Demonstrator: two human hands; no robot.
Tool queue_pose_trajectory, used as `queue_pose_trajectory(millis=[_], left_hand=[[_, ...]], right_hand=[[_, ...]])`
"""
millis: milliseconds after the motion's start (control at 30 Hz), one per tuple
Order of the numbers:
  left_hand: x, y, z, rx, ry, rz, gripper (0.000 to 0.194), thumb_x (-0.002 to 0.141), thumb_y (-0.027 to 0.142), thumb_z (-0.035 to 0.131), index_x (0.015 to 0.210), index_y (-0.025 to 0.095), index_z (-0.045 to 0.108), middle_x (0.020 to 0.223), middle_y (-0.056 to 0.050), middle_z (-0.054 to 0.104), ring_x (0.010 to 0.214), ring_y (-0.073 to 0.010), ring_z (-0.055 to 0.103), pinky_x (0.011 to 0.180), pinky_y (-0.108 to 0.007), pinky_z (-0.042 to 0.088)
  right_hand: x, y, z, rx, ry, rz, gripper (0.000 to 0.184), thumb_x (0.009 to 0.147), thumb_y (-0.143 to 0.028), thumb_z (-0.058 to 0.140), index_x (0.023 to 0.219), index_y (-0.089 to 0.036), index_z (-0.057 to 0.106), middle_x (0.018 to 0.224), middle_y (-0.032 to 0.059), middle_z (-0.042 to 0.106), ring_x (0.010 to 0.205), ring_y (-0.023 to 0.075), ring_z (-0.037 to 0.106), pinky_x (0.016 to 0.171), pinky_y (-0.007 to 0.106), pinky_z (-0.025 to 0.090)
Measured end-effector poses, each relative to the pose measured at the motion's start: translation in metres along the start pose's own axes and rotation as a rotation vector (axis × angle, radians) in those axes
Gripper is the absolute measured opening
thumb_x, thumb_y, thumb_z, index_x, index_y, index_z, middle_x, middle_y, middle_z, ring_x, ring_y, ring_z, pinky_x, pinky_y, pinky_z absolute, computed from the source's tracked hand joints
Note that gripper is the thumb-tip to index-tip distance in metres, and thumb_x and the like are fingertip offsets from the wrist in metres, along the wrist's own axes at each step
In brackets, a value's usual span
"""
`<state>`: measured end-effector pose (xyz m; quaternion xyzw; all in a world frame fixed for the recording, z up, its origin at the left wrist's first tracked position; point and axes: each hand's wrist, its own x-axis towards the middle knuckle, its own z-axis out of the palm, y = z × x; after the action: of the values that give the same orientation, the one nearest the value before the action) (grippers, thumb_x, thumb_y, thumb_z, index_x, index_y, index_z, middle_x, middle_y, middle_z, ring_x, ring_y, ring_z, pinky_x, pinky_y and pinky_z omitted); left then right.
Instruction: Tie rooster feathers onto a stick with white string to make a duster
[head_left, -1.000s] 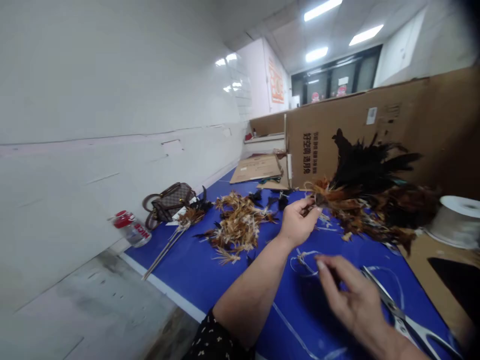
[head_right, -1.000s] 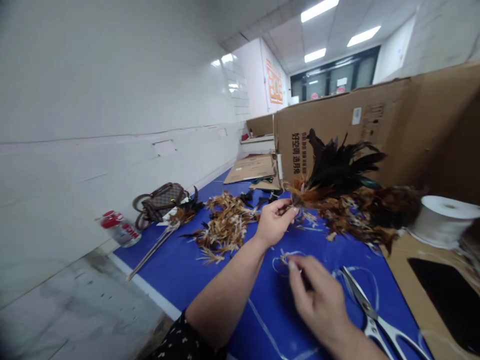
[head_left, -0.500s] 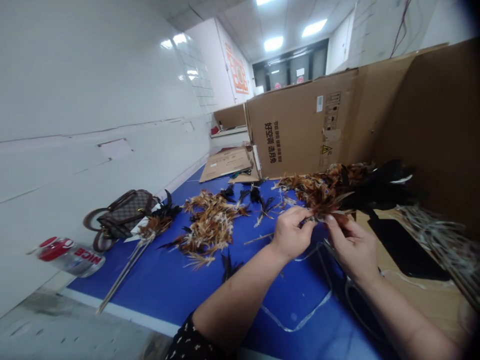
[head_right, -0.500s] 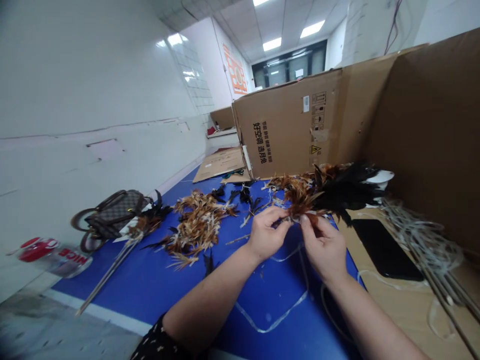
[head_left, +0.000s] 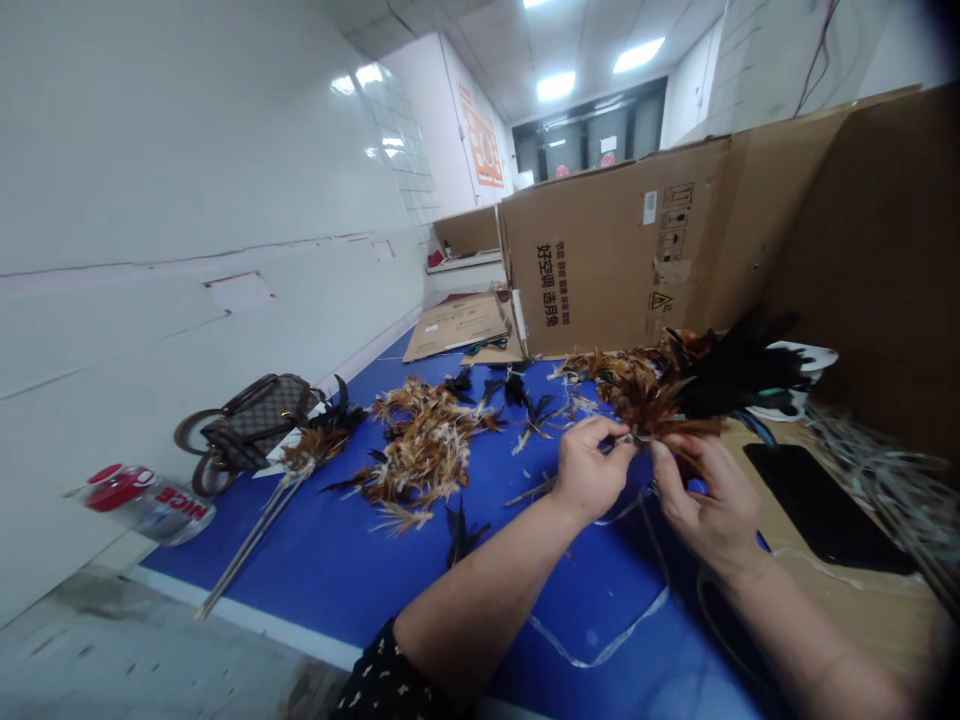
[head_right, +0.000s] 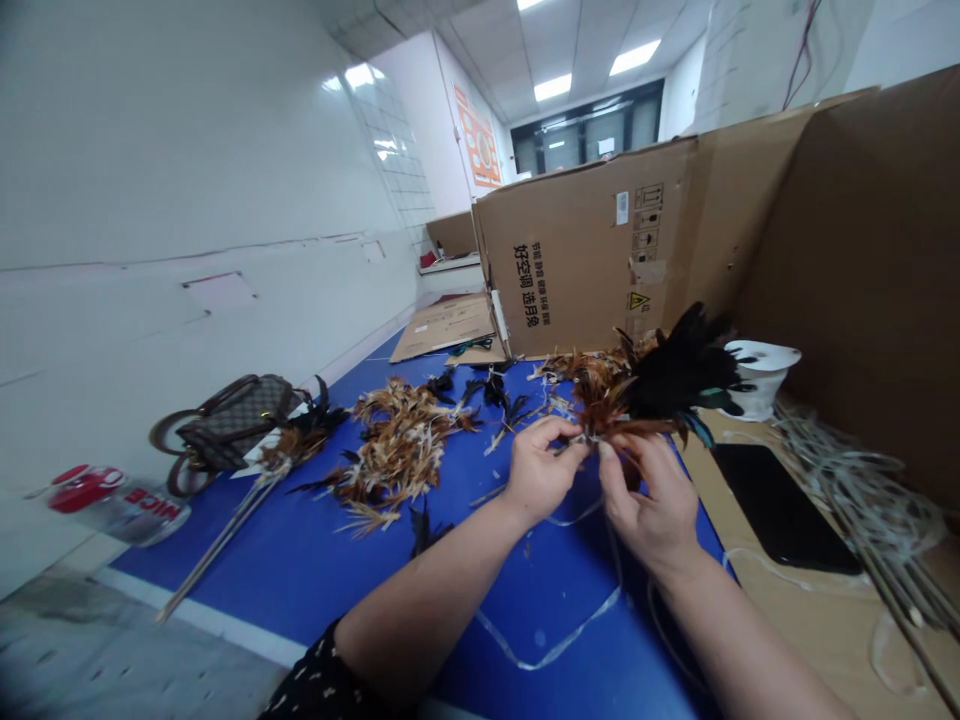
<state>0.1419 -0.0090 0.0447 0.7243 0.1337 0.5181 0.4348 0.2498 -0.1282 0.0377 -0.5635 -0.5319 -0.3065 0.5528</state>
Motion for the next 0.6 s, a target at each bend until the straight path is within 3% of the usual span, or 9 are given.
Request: queue_pose_trajectory(millis=[67,133,300,367,467,533,600], left_hand=[[0.000,0.000,-0.001,0.068,-0.013,0.105,0.010,0.085,0.009,0.077,0.088,0.019,0.078,0.091,-0.006,0.078,0.087,-0.0204,0.075,0.083,-0.034,0.064],[-0.002,0.000,0.000,0.129,-0.022,0.207,0.014,0.087,0.006,0.072,0.088,0.019,0.077,0.090,-0.006,0.078,0.088,-0.0202,0.075,0.085,-0.034,0.064],[-0.008,0.000,0.002,0.220,-0.044,0.340,0.014,0.094,0.009,0.067,0.095,0.020,0.076,0.097,-0.008,0.080,0.093,-0.0212,0.076,0.089,-0.036,0.065],[-0.010,0.001,0.004,0.218,-0.043,0.347,0.015,0.095,0.010,0.065,0.097,0.020,0.076,0.099,-0.009,0.080,0.095,-0.0217,0.077,0.091,-0.038,0.066],[-0.011,0.004,0.007,0.109,-0.002,0.214,0.008,0.091,0.015,0.072,0.090,0.021,0.077,0.094,-0.007,0.078,0.093,-0.0213,0.077,0.087,-0.036,0.068],[-0.011,0.007,0.011,-0.039,0.018,0.010,0.003,0.087,0.020,0.079,0.086,0.019,0.076,0.092,-0.006,0.076,0.083,-0.0194,0.074,0.074,-0.032,0.069],[-0.012,0.010,0.014,-0.195,0.006,-0.200,0.014,0.083,0.027,0.084,0.085,0.017,0.075,0.094,-0.005,0.073,0.071,-0.0159,0.071,0.061,-0.029,0.066]], right_hand=[[-0.003,0.002,0.002,-0.024,0.021,0.110,0.039,0.097,-0.038,0.084,0.128,-0.020,0.069,0.102,0.0078,0.073,0.074,0.0203,0.069,0.067,0.035,0.058],[-0.005,0.004,0.004,-0.024,0.030,0.215,0.048,0.095,-0.045,0.086,0.132,-0.020,0.068,0.104,0.0081,0.074,0.070,0.0190,0.069,0.064,0.034,0.058],[-0.004,0.005,0.005,0.021,0.086,0.274,0.017,0.101,-0.037,0.078,0.107,-0.022,0.074,0.091,0.0043,0.074,0.073,0.0195,0.072,0.067,0.032,0.060],[-0.003,0.003,0.004,0.068,0.097,0.290,0.013,0.102,-0.035,0.076,0.102,-0.023,0.073,0.088,0.0039,0.073,0.073,0.0197,0.072,0.067,0.032,0.061],[-0.004,-0.002,0.003,0.167,0.105,0.379,0.014,0.103,-0.037,0.074,0.102,-0.023,0.071,0.087,0.0042,0.073,0.070,0.0196,0.071,0.062,0.031,0.060],[-0.005,-0.005,0.001,0.205,0.080,0.430,0.016,0.104,-0.039,0.072,0.102,-0.023,0.070,0.085,0.0045,0.072,0.067,0.0196,0.069,0.057,0.031,0.057],[-0.006,-0.006,0.000,0.225,0.051,0.444,0.015,0.105,-0.038,0.070,0.102,-0.023,0.069,0.084,0.0039,0.070,0.066,0.0191,0.068,0.055,0.030,0.055]])
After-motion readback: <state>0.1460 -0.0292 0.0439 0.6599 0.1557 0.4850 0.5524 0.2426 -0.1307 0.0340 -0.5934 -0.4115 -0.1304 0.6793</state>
